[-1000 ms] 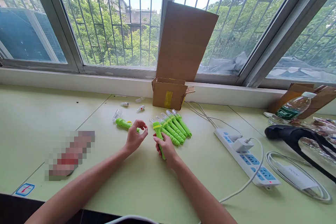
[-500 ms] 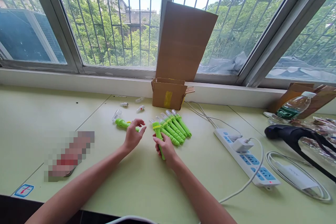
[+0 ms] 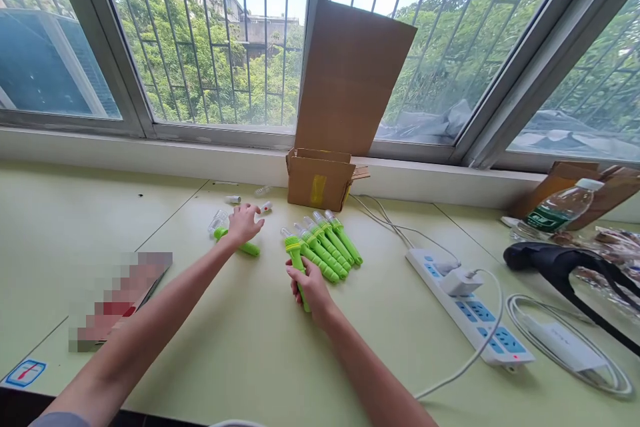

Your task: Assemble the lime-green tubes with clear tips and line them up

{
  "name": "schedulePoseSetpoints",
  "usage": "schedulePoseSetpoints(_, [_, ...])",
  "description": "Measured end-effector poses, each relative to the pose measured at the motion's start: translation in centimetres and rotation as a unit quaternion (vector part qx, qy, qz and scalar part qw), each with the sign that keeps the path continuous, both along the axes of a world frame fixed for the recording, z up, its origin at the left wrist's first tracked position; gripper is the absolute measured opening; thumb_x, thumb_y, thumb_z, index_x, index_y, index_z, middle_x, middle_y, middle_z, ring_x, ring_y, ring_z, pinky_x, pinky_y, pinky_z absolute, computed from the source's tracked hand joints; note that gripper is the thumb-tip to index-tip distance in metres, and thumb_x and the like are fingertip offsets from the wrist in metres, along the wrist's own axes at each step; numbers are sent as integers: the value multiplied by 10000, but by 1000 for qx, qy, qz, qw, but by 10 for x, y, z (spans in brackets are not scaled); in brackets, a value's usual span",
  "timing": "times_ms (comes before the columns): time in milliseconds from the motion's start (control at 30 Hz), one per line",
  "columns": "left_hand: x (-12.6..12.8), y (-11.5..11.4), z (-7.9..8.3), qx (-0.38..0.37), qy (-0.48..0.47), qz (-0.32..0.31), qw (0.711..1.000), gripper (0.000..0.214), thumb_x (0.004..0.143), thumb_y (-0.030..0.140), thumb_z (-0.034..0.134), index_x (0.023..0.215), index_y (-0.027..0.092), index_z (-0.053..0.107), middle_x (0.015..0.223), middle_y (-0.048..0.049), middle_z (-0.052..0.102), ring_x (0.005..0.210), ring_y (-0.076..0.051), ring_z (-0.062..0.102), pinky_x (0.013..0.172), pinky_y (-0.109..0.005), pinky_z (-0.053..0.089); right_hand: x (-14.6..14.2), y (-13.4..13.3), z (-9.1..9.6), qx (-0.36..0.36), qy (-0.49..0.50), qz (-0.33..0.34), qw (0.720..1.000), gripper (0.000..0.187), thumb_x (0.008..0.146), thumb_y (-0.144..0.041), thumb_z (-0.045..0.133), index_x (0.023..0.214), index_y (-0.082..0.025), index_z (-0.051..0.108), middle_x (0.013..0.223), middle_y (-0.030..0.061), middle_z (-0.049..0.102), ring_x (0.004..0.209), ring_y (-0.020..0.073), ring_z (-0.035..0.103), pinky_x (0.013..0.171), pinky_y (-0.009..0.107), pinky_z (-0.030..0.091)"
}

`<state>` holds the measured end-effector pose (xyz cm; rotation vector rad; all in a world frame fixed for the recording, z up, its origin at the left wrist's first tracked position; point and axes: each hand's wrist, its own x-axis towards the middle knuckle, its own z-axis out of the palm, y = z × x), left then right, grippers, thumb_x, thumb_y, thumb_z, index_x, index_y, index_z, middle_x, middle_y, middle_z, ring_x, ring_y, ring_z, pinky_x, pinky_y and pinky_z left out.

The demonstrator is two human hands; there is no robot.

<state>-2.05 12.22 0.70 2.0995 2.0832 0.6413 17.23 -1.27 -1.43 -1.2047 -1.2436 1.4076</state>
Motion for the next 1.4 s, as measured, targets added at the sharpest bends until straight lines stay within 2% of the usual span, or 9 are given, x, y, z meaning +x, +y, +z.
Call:
schedulePoseSetpoints(167, [-1,29,5,-46,-3,-12,999,359,768,370,539,1106,256,577,1198,-142,488,1193,-335,369,929,-501,316,1,-1,2,-2,-1,6,1000,296,753,-380,566,971,-180,542,478,-75,432,375,64,343,314,148,279])
schedulePoseSetpoints(333, [0,40,-6,-63,-24,-35,997,357,750,281,530,1099,297,599,1159,-119,561,1122,-325,462,884,-500,354,0,-2,5,-6,2,4,1000,302,742,-385,570,962,-180,540,476,-76,428,379,67,350,319,147,278])
schedulePoseSetpoints(467, [-1,43,-13,-61,-40,-48,996,242,721,230,549,929,249,672,1025,-111,637,993,-286,544,834,-440,391,-1,-3,6,-8,-2,0,1000,318,725,-394,579,958,-180,540,471,-77,425,384,74,363,318,148,277])
schedulePoseSetpoints(567, [-2,41,-15,-37,-50,-52,997,144,710,209,570,798,209,684,933,-105,665,962,-272,553,828,-409,388,-1,-2,5,-10,-6,3,1000,309,736,-387,566,963,-178,542,466,-76,431,370,67,344,320,150,278])
schedulePoseSetpoints(733, [-4,32,-14,17,-69,-54,996,128,718,172,570,784,201,676,919,-94,667,923,-251,567,815,-372,381,-1,-3,5,-6,1,7,1000,302,740,-376,567,960,-171,542,475,-76,428,386,69,361,315,145,277])
schedulePoseSetpoints(933, [-4,20,-1,74,-113,-93,987,291,776,138,441,998,218,612,698,-14,625,660,-153,561,632,-249,396,-1,-3,6,-7,1,4,1000,324,729,-397,576,961,-175,540,493,-74,442,384,69,367,308,146,268])
schedulePoseSetpoints(1100, [-4,13,14,115,-154,-148,970,264,738,148,466,962,187,600,634,11,574,592,-123,519,595,-229,394,-1,-1,4,-3,-7,6,1000,303,738,-392,569,954,-182,540,472,-79,439,366,68,350,311,151,277])
schedulePoseSetpoints(1267, [-6,9,16,94,-169,-184,964,214,729,156,463,889,181,603,664,-3,581,609,-126,526,612,-239,417,-1,0,4,-3,-11,3,1000,314,734,-399,566,956,-178,541,474,-75,443,355,65,343,312,156,270])
schedulePoseSetpoints(1400, [-4,-1,10,57,-153,-207,965,320,642,132,536,943,209,614,809,-27,611,736,-160,574,673,-260,454,-2,0,5,-8,-12,-1,1000,329,717,-410,573,950,-179,544,473,-75,446,359,67,355,312,156,273])
